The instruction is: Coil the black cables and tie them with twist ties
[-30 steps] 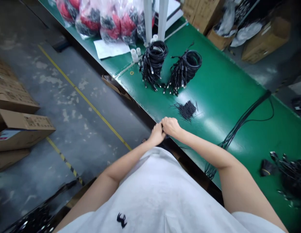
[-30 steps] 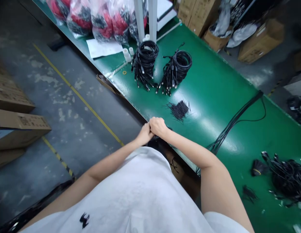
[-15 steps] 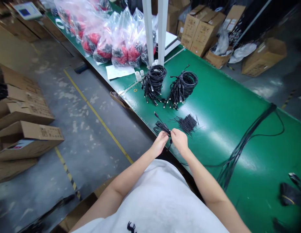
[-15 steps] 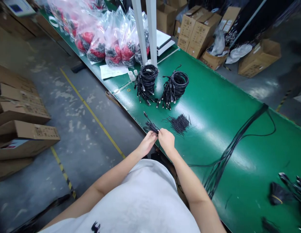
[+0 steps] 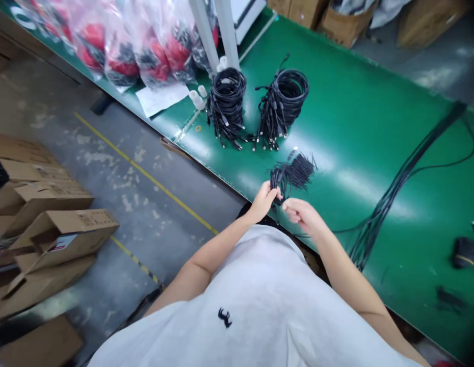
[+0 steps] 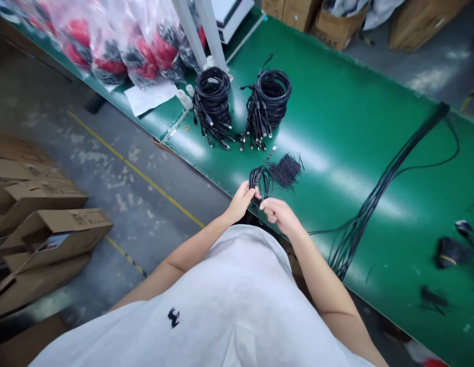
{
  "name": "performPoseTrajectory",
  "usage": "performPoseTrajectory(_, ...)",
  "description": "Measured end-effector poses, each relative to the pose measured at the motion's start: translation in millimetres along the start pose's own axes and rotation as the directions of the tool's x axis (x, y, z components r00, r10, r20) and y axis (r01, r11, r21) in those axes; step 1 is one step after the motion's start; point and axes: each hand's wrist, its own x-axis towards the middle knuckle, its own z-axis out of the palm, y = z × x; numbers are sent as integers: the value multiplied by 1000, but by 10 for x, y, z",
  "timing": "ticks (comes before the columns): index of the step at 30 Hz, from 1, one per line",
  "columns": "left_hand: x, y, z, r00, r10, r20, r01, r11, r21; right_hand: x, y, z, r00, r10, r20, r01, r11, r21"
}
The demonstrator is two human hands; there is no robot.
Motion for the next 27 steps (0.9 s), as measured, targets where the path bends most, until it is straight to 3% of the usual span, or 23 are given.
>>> performPoseTrajectory(2,93,60,-22,996,-54,74,60,995,-78,31,-38,-35,951,-223,-213,185,965,-183)
performPoseTrajectory(3,136,85,-39,991,-67,120,78,992,-96,70,-50,-15,923,-308,-231,244,932,-267)
performPoseTrajectory(5,207,133,-78,982,-61,177,81,991,-110,174,-59,98,935,-335,-113,278,895,-349)
performPoseTrajectory(7,257,183,-127,977,-72,199,99,987,-128,279,-55,263,961,-278,-7,249,871,-424)
performPoseTrajectory(9,291,249,-185,970,-110,217,144,978,-148,354,-59,409,969,-245,-5,204,818,-538)
performPoseTrajectory(11,332,361,-245,971,-110,212,147,974,-169,402,-114,485,956,-295,7,227,718,-658)
performPoseTrajectory(13,428,548,-306,980,-54,191,89,979,-182,470,-280,491,905,-418,73,312,539,-782)
performPoseTrajectory(16,783,988,-445,984,79,163,-61,992,-109,725,-821,499,774,-597,210,363,147,-920)
performPoseTrajectory(19,1424,1510,-750,968,248,24,-249,967,46,1215,-1587,680,631,-694,346,300,-192,-934)
performPoseTrajectory(22,2162,1855,-1222,914,387,-125,-356,910,212,1885,-2169,1004,536,-720,440,231,-376,-897)
performPoseTrajectory(24,2549,1880,-1553,894,396,-209,-295,872,391,2369,-2284,1210,548,-688,476,239,-417,-877)
performPoseTrajectory(27,2819,1634,-1954,865,396,-308,-73,707,704,2972,-2078,1439,659,-590,467,305,-358,-882)
